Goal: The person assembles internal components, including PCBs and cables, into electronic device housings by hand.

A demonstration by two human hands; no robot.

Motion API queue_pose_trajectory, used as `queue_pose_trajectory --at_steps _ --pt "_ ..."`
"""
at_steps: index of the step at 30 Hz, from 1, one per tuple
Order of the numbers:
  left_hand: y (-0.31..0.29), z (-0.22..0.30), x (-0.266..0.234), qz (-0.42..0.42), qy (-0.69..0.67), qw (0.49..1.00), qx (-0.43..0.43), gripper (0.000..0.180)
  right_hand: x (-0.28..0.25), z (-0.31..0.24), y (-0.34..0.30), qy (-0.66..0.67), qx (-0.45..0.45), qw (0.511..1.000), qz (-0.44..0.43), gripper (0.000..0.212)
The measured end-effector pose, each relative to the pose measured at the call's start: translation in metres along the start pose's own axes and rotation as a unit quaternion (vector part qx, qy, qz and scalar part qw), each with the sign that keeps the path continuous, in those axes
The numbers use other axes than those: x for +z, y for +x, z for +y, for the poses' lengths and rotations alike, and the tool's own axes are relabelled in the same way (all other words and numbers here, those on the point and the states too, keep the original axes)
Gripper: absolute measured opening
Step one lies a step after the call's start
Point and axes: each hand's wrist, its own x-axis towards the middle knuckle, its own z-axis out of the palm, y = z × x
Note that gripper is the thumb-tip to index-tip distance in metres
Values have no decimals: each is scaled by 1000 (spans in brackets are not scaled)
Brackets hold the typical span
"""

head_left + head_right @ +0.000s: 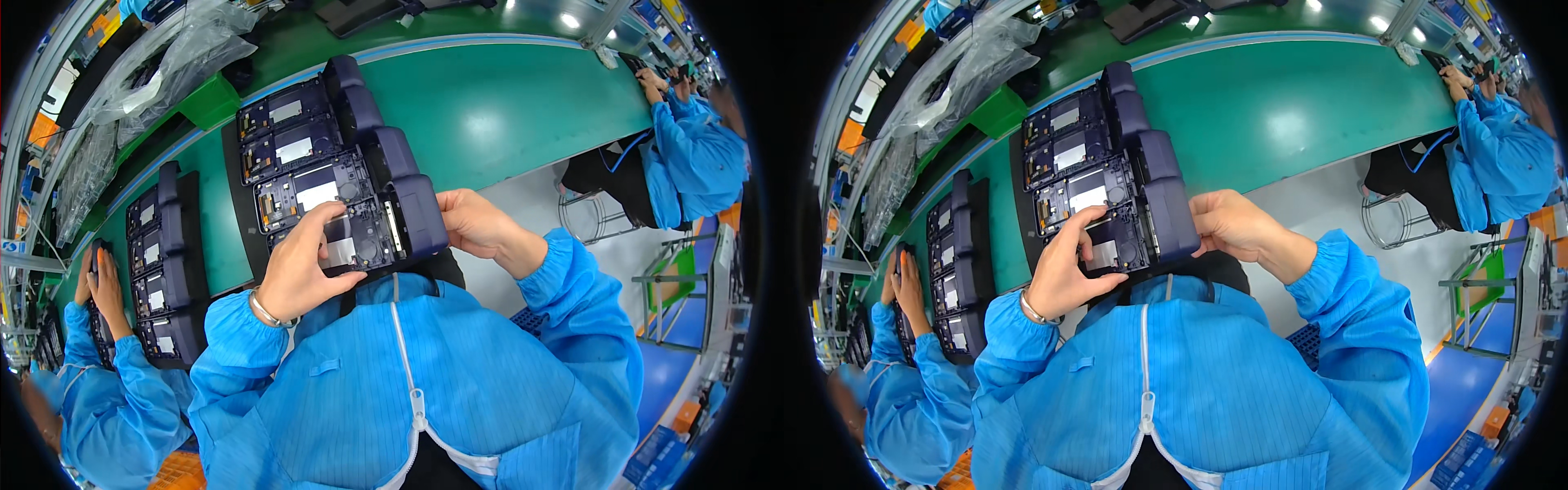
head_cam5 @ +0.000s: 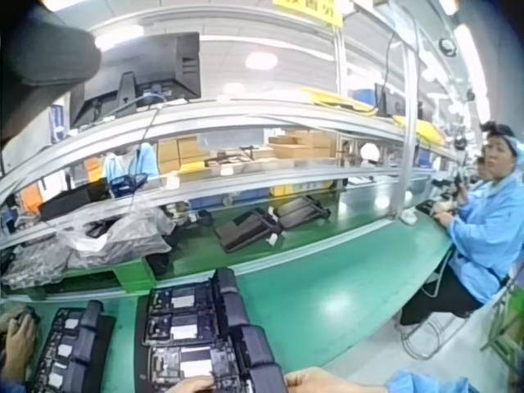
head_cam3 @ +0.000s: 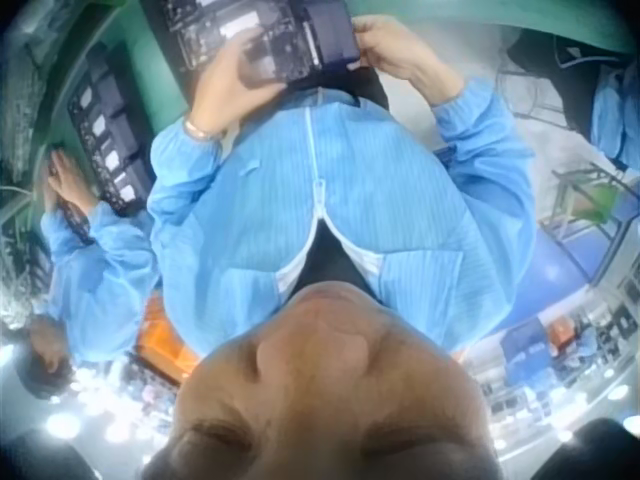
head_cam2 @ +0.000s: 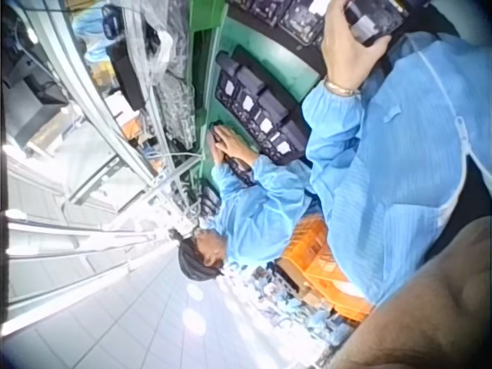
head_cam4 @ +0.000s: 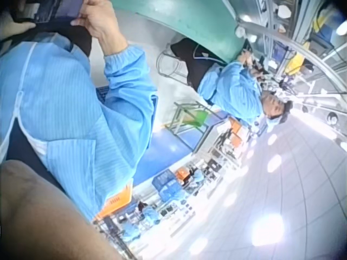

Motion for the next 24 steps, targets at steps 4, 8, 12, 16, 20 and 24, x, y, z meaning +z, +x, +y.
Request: queue_pose_trajectory --at_steps 4,8,12,16,20,24 --pt "-2 -3 1 9 -13 1000 3 79 14 -7 -5 -14 0 1000 14 17" --pt "-3 -4 2 10 -15 1000 14 79 18 -4 -5 -70 -6 997 34 16" --pt "-5 -7 8 10 -13 999 30 83 24 -3 -5 -144 -45 987 51 18" --pt "-3 -8 8 21 -13 999 38 84 24 -9 -3 -180 -19 982 51 23" --pt "-5 -7 7 22 -10 998 50 84 35 -15 -7 -174 -46 983 34 32" --pt "-6 -9 6 30 -11 998 46 84 34 -13 -3 -151 -44 987 16 34"
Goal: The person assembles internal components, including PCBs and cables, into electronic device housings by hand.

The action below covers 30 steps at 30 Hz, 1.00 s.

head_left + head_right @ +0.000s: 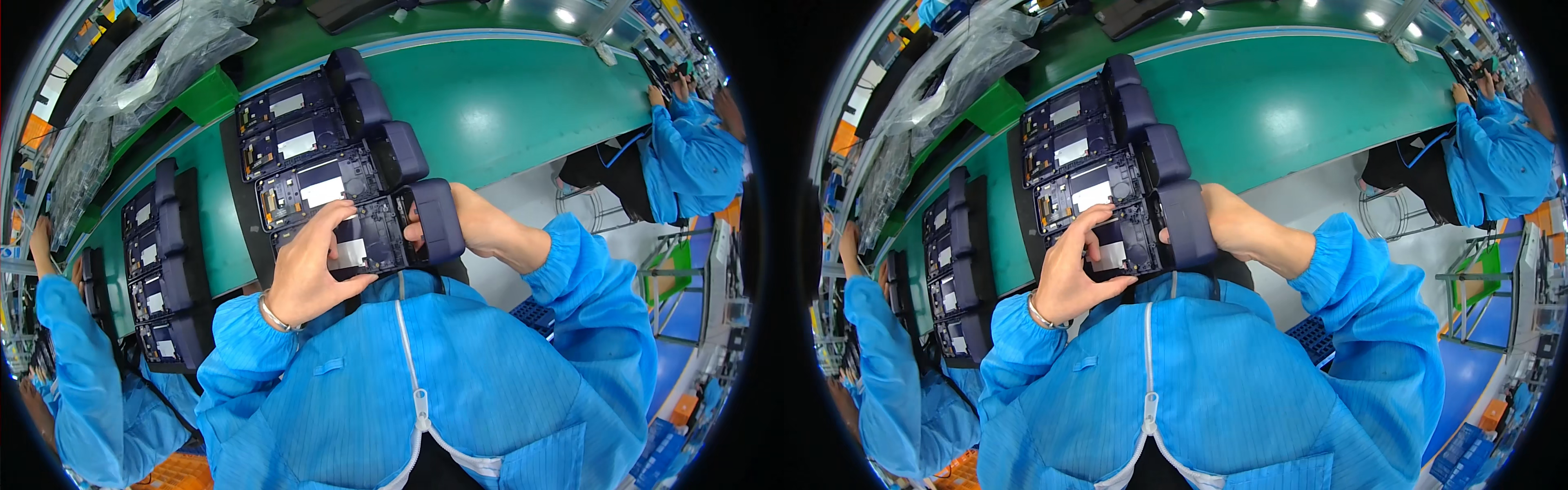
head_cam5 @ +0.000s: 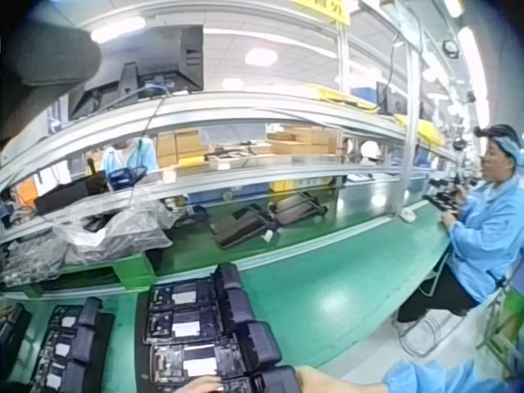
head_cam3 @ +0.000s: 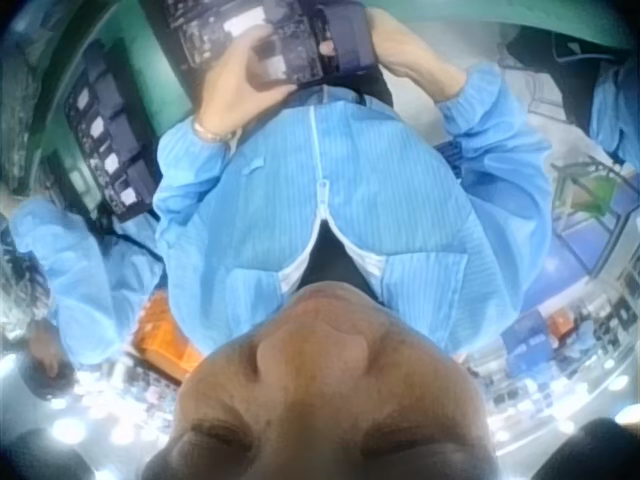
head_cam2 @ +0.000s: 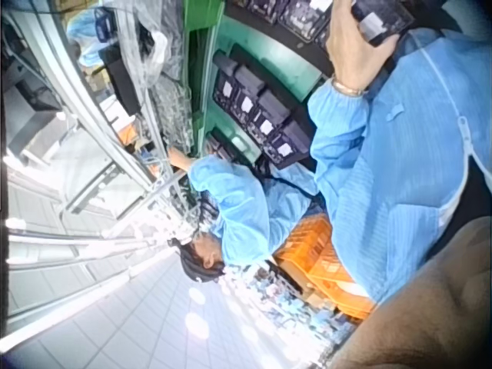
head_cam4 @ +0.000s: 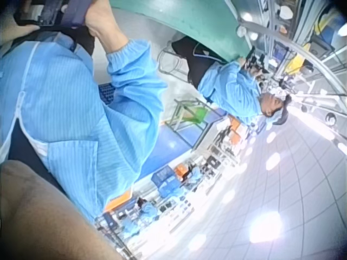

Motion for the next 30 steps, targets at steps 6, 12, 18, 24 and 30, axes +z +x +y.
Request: queue_pose_trajectory --at_steps 6,12,18,24,30 --pt "-2 0 2 7 -15 999 -27 78 -1 3 5 19 -6 1000 -12 27" --pt "10 5 6 -25 0 1000 -13 75 -12 12 7 24 -36 999 12 31" --pt "-5 4 10 5 31 999 9 60 -33 22 11 -40 -75 996 38 17" --pt "-4 28 0 34 -66 997 -25 50 -48 73 -24 26 -7 1000 -13 36" --pt "-36 -38 -43 254 -13 921 -294 36 -21 95 -13 166 -34 984 -56 37"
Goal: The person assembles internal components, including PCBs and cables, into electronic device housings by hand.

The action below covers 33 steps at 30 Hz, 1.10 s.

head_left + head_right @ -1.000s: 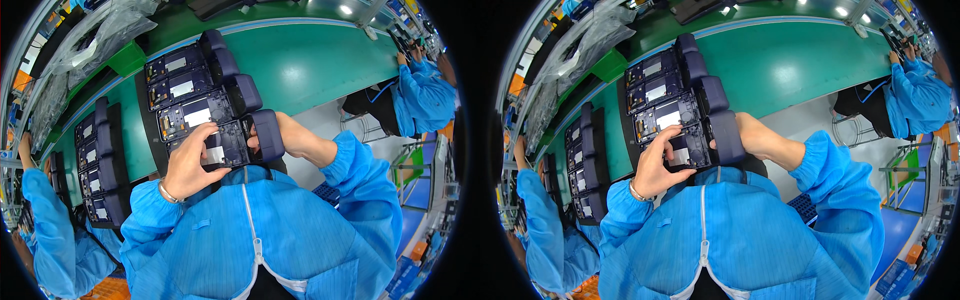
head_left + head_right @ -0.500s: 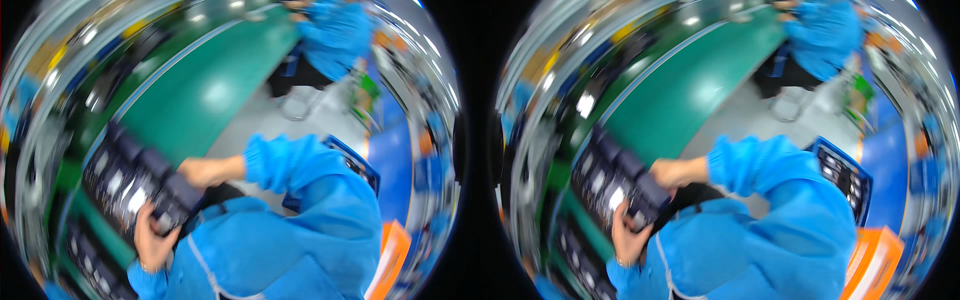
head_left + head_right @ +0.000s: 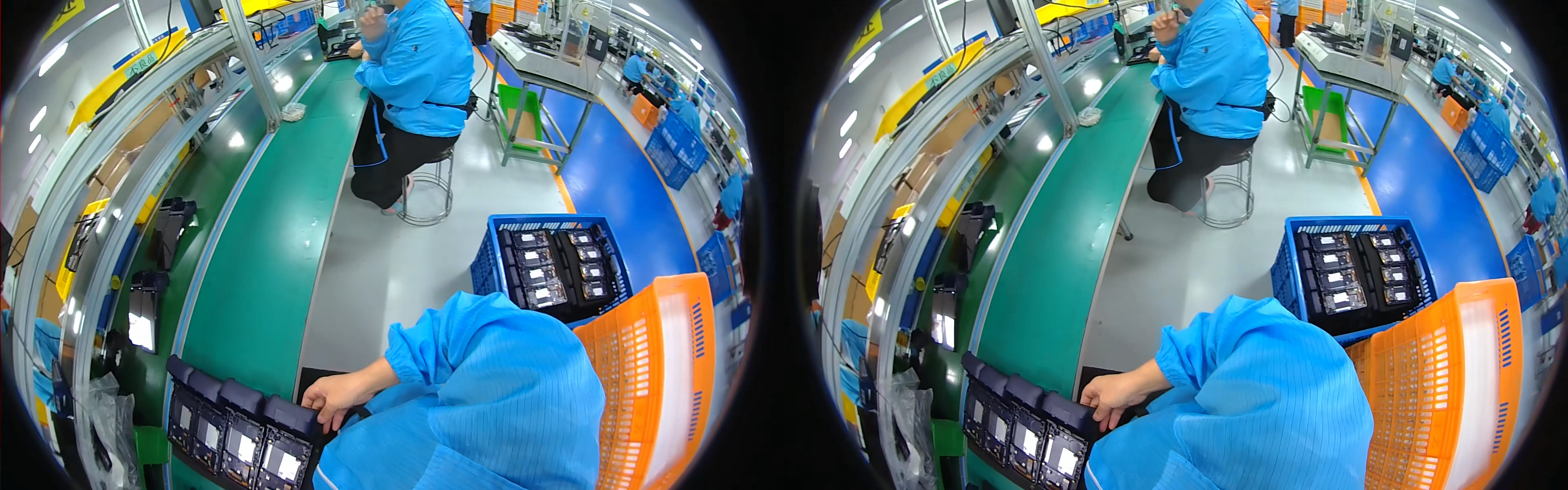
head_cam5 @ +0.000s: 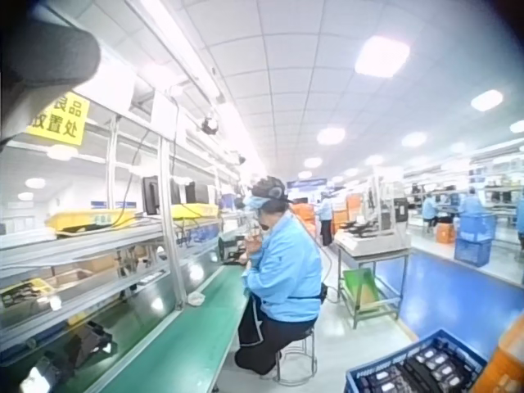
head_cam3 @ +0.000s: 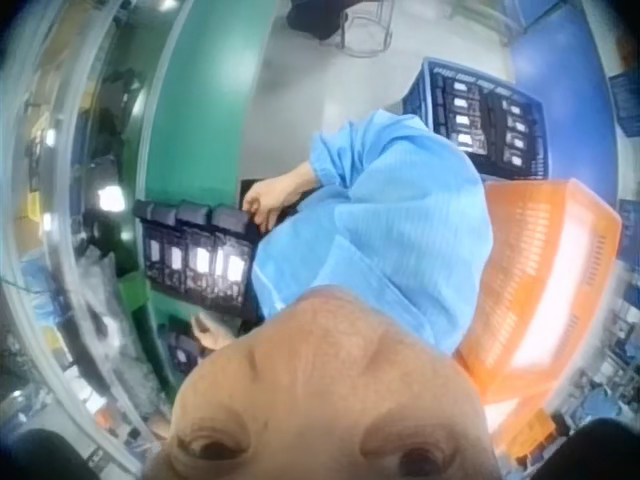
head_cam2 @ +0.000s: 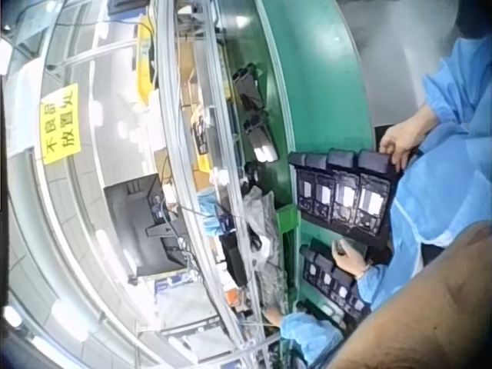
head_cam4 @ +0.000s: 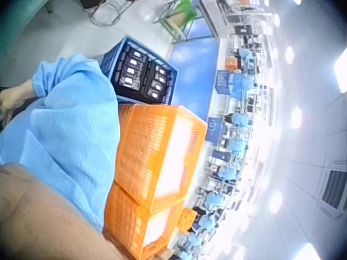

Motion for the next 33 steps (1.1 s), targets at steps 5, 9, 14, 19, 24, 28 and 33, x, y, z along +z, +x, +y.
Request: queue_pose_trajectory --at_steps 5,9,14,19,24,28,33 --pt "12 -42 5 -74 -113 991 -19 37 7 0 -3 50 -39 998 12 35" --pt "5 -19 16 -54 -106 993 -18 33 -3 -2 -9 59 -74 994 55 35" --pt "0 11 47 -113 -199 970 -82 31 -39 -17 -34 82 -93 982 141 41" --pt "9 50 117 -178 -265 944 -81 29 -86 -49 -76 154 -138 935 287 29" --pt "31 108 191 -278 -288 914 -63 36 -129 -87 -99 156 -229 872 404 30" --pt "44 157 251 -342 -320 882 -57 35 -173 -111 -97 160 -306 796 497 31" --pt "55 199 323 -387 -340 855 -62 34 -219 -140 -90 201 -364 735 536 31"
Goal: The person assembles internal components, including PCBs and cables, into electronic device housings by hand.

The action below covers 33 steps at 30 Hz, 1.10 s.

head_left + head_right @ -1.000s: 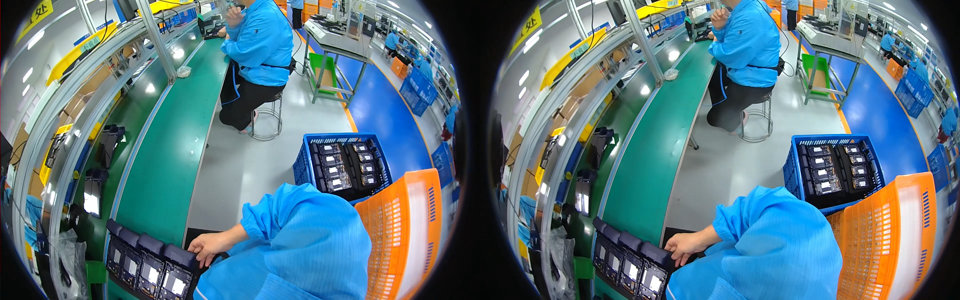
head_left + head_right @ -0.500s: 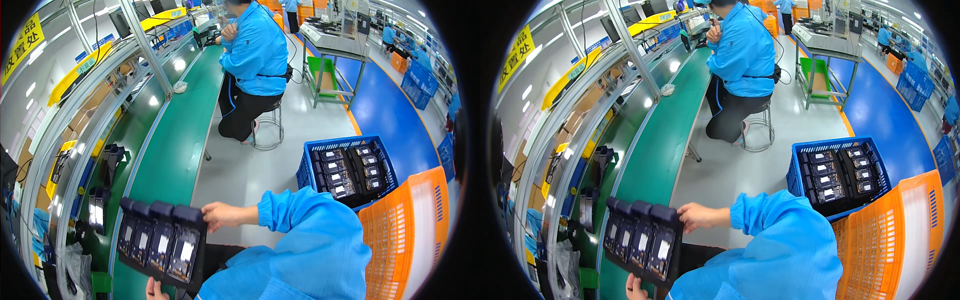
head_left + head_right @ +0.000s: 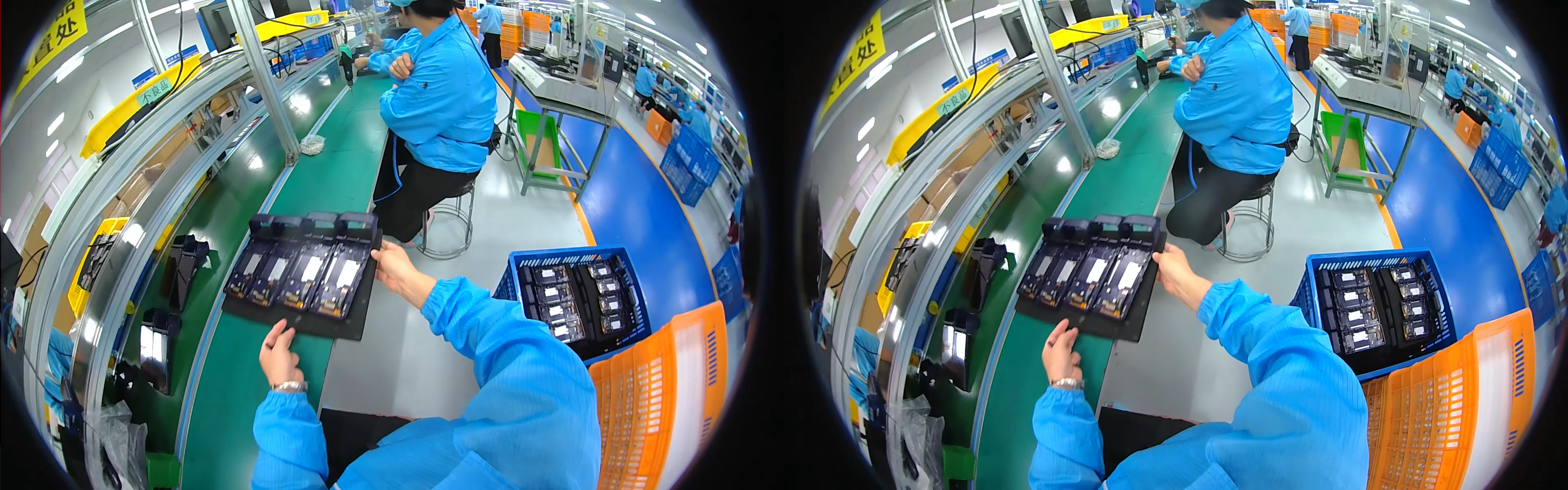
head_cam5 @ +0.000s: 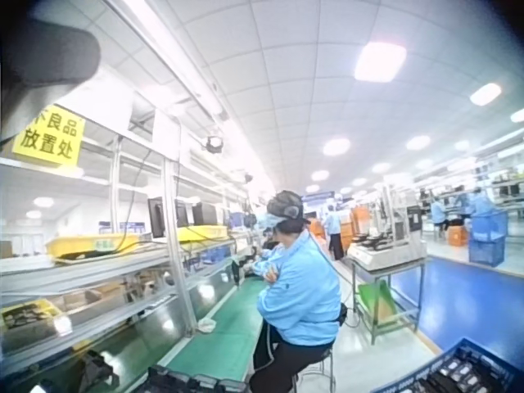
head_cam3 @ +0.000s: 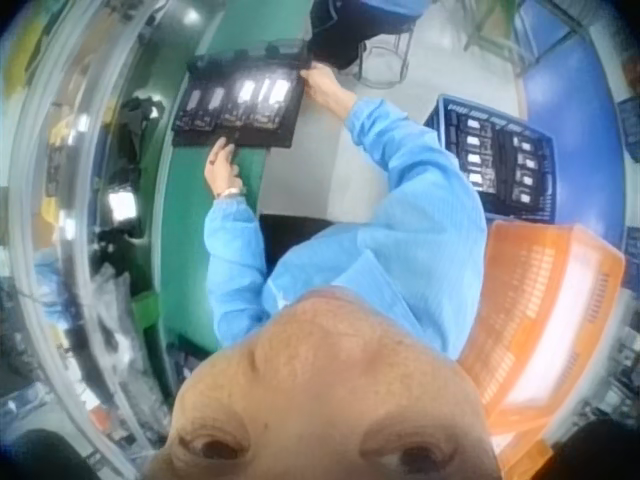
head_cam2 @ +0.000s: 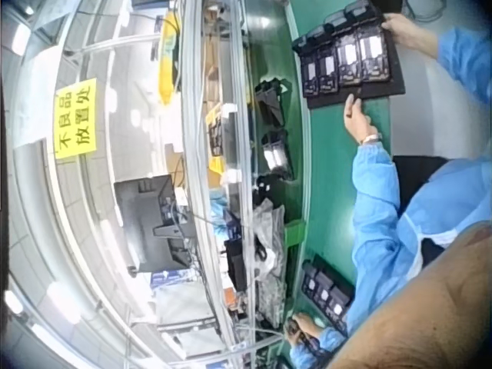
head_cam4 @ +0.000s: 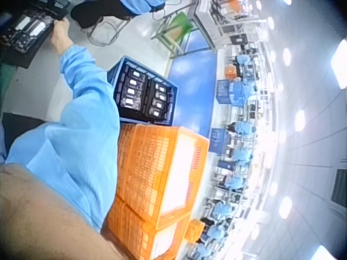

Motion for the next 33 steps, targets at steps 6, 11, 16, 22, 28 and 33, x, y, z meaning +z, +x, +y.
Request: queue_pose_trajectory --at_steps 6,11,16,22,28,33 --pt "46 3 35 -55 -50 996 -50 32 5 10 56 18 -54 997 51 33" --pt "78 -9 46 -105 -132 983 -70 28 -32 14 97 -30 -67 997 32 24" --pt "48 15 0 -123 -460 863 -167 33 -20 7 34 -254 -315 907 117 46" --pt "-29 26 -102 -81 -600 792 -78 40 105 64 -101 -259 -233 899 -265 22" --pt "-164 37 -162 -36 -482 874 43 36 162 112 -198 -226 -136 833 -487 17" --pt "-329 21 -205 180 -123 955 203 23 178 152 -243 -281 -9 724 -630 15"
